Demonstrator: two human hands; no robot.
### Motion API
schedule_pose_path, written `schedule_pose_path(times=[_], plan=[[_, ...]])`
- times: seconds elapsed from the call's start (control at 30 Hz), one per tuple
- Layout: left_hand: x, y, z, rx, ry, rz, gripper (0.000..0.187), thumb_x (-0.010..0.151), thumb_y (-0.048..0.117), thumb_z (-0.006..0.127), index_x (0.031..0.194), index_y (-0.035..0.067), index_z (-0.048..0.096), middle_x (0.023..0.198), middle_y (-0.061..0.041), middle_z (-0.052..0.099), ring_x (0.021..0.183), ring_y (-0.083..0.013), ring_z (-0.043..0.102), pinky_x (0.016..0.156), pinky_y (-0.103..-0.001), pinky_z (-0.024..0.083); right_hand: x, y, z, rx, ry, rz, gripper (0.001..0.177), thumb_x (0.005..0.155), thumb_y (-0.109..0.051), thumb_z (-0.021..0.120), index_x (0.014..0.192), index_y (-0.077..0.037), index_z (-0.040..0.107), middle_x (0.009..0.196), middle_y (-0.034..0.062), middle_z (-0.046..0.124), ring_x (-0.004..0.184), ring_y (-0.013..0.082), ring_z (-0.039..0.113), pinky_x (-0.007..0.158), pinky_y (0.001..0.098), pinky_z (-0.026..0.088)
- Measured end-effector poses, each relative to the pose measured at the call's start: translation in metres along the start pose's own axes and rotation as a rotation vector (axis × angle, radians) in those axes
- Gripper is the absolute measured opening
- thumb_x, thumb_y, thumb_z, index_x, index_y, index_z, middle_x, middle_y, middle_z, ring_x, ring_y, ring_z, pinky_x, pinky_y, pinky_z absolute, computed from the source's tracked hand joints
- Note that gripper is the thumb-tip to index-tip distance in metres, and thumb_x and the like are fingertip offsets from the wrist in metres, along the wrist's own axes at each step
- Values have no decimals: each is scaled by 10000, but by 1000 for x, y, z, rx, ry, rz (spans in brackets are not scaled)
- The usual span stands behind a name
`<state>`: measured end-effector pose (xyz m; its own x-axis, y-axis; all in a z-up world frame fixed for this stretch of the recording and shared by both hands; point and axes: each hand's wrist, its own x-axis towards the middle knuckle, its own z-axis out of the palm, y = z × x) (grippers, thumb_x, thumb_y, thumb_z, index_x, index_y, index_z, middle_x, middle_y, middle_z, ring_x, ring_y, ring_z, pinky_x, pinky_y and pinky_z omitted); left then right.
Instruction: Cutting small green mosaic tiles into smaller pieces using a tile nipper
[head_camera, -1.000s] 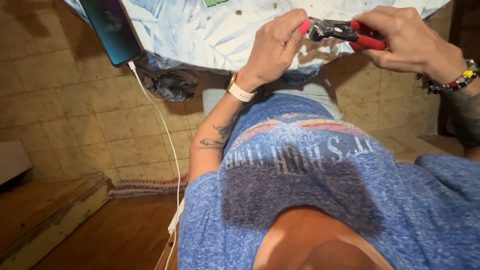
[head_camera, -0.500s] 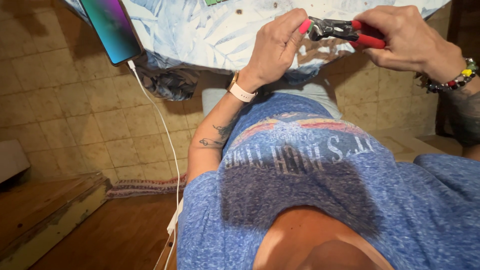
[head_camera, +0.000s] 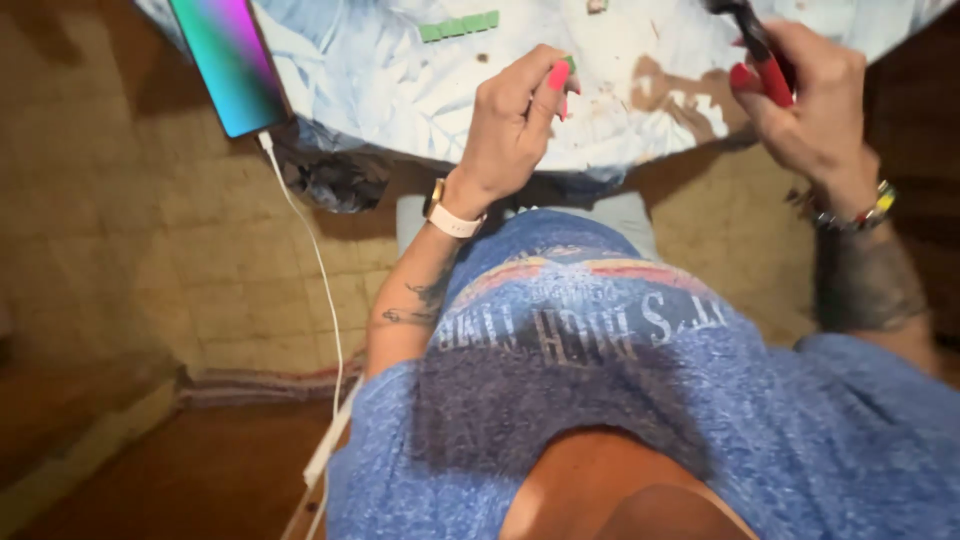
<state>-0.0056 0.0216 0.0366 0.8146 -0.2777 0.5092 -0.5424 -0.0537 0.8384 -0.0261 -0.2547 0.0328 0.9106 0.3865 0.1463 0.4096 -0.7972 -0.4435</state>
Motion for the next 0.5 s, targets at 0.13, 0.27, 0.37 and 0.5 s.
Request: schedule_pose_path(times=[0.13,0.27,0.37,0.5], plan=[[-7,-10,-14,43,-6,-45,331,918,293,246,799,57,445,617,-25,427,479,-117,370,484,-248,304,2,-7,17,198,160,91,312,787,20,529,1090,82,575,852,123,513,732,222,439,679,334,364],[-5,-15,-23,56,-45,-67,226,901,251,331,821,54,407,577,-3,351,458,-103,304,455,-244,271,11,-14,21,285,251,198,246,837,69,470,1076,61,528,842,125,523,698,192,452,595,274,342],[-2,-21,-27,44,-40,-131,125,866,163,394,859,43,428,684,-38,475,474,-102,365,463,-232,326,22,-14,20,264,331,130,263,820,120,473,1081,107,509,837,184,543,742,250,531,659,319,436],[5,-22,-31,-18,-53,-156,113,871,147,393,840,41,416,676,-34,442,495,-97,357,465,-221,318,35,-7,22,-117,400,25,247,983,-93,630,994,102,478,834,186,441,697,285,410,584,370,318]])
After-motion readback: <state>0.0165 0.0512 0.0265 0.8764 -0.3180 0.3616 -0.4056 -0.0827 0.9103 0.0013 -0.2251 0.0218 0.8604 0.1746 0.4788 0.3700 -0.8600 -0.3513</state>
